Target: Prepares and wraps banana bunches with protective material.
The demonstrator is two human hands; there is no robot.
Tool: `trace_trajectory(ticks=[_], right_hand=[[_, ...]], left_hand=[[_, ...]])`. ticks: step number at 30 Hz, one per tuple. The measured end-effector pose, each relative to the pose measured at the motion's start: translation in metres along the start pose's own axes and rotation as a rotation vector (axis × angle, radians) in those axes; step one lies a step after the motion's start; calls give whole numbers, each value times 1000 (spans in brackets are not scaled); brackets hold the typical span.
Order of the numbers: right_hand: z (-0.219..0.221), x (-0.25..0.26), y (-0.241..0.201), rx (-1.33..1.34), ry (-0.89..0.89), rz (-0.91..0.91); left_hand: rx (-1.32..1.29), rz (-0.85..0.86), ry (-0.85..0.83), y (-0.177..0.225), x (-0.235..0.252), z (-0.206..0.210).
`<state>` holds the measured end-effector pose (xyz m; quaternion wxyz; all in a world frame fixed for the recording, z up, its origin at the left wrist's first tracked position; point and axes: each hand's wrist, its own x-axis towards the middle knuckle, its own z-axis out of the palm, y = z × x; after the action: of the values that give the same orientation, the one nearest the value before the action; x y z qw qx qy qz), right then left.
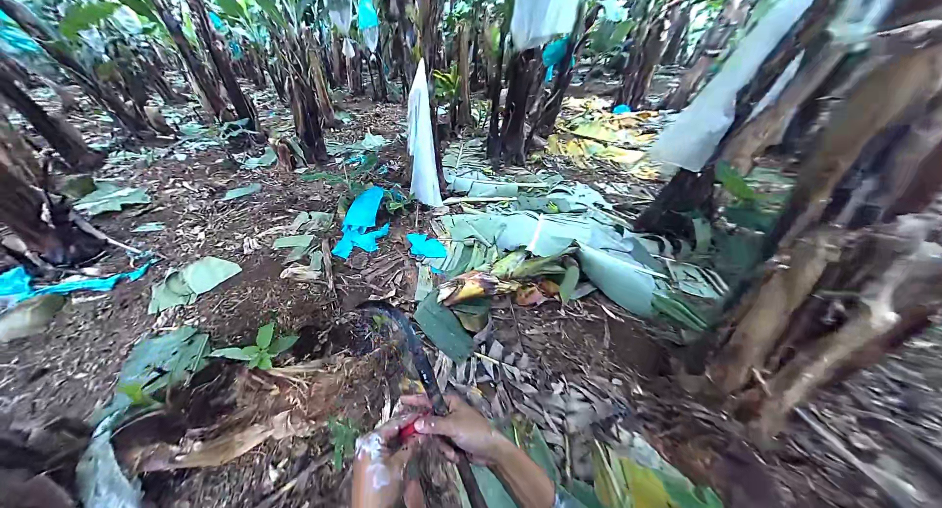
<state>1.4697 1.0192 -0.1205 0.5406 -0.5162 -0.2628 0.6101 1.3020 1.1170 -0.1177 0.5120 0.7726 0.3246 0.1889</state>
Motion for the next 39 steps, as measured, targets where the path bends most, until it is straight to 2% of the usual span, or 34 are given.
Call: trace_trajectory(ticks=[4, 8, 14, 18, 22, 26, 30, 35, 39], right_hand=[[-41, 101, -64, -23, 30, -68], [-77, 176, -118, -13, 35, -66], [-152, 301, -159, -18, 1, -28], [-222, 405, -186, -10, -59, -46], [-286, 495, -242, 29, -48, -72], [-342, 563, -304, -1, -52, -87], [-389, 606, -348, -18, -35, -71], [-454, 667, -381, 26, 19, -83], [-514, 745, -393, 26, 47, -101]], left_hand=[[-7, 52, -18, -1, 131, -24], [-27, 18, -53, 7, 232, -38], [-19, -36, 46, -8, 367, -34], [-74, 7, 94, -41, 483, -21], [-185, 55, 158, -35, 605, -10], [-297, 117, 159, -21, 708, -8], [-219, 99, 142, -10, 792, 0], [-222, 110, 16, -18, 905, 16], [-237, 36, -28, -37, 1003, 26]])
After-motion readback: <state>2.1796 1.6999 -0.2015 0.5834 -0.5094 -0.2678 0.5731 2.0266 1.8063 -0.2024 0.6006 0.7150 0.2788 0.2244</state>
